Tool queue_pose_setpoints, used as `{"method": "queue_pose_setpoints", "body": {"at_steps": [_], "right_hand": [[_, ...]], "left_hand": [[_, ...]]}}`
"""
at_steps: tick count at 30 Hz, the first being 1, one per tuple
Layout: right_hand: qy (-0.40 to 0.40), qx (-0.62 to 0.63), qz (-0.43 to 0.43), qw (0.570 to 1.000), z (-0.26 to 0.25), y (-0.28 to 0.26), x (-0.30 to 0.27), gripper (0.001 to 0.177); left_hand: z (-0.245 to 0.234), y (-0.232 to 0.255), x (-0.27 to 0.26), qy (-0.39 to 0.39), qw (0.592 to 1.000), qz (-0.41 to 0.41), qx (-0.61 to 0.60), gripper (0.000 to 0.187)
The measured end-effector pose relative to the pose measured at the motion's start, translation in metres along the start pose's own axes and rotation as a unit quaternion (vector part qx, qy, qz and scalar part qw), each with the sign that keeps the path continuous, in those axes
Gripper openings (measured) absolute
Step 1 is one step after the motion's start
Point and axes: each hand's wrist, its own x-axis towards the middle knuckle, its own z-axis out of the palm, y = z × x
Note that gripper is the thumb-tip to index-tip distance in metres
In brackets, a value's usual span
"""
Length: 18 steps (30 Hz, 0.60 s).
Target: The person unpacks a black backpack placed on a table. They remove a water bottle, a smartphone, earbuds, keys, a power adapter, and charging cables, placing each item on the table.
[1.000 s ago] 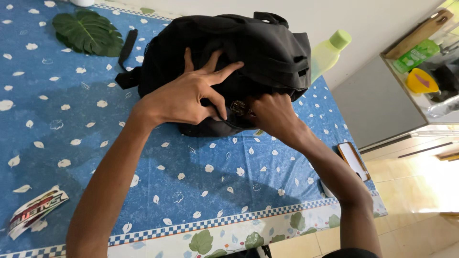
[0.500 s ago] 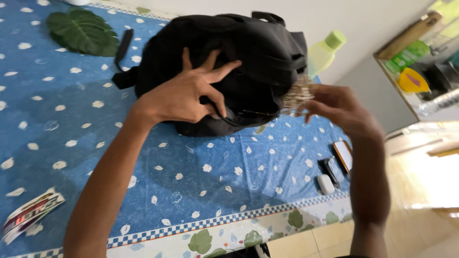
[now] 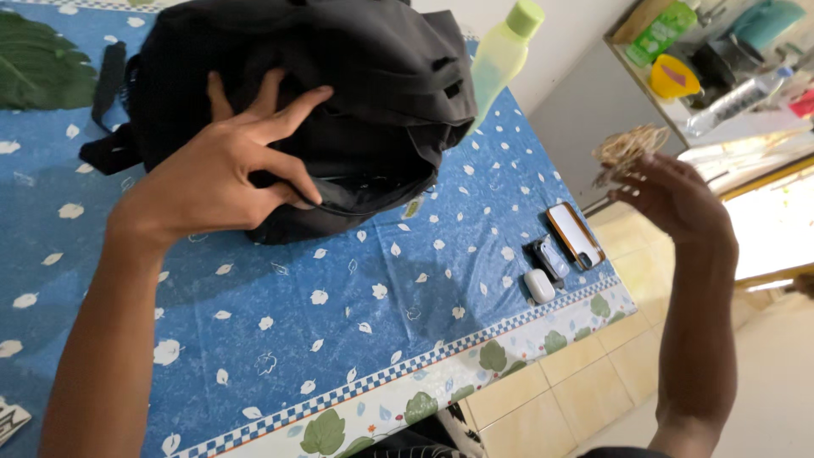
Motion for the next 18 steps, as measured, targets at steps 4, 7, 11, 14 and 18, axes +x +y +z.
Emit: {"method": "queue_pose_setpoints", "body": {"at_steps": [4,7,11,14,18], "right_hand": [[0.017,-0.012,-0.005,1.000,-0.004,-0.016,-0.013,0.020],[0.052,-0.076,0.010,0.996,-0.007,-0.017,-0.018,0.024],[0.084,-0.095,0.029,0.992,-0.025,-0.004,-0.023,0.028],[0.070,-0.086,0.040,0.993,-0.044,0.012,-0.023,0.027],[0.106,-0.083,0.072,0.988,-0.066,0.037,-0.021,0.029]], "left_hand": [[-0.001,0.001,0.000,-0.001,1.000,0.010,-0.001,0.015],[-0.002,-0.001,-0.001,-0.003,1.000,0.010,-0.005,0.016],[-0.002,-0.003,-0.004,-0.006,1.000,0.013,-0.014,0.013],[-0.002,-0.003,-0.005,0.005,0.999,0.039,-0.025,0.012],[-0.002,-0.004,-0.005,0.010,0.998,0.056,-0.024,0.009]]}}
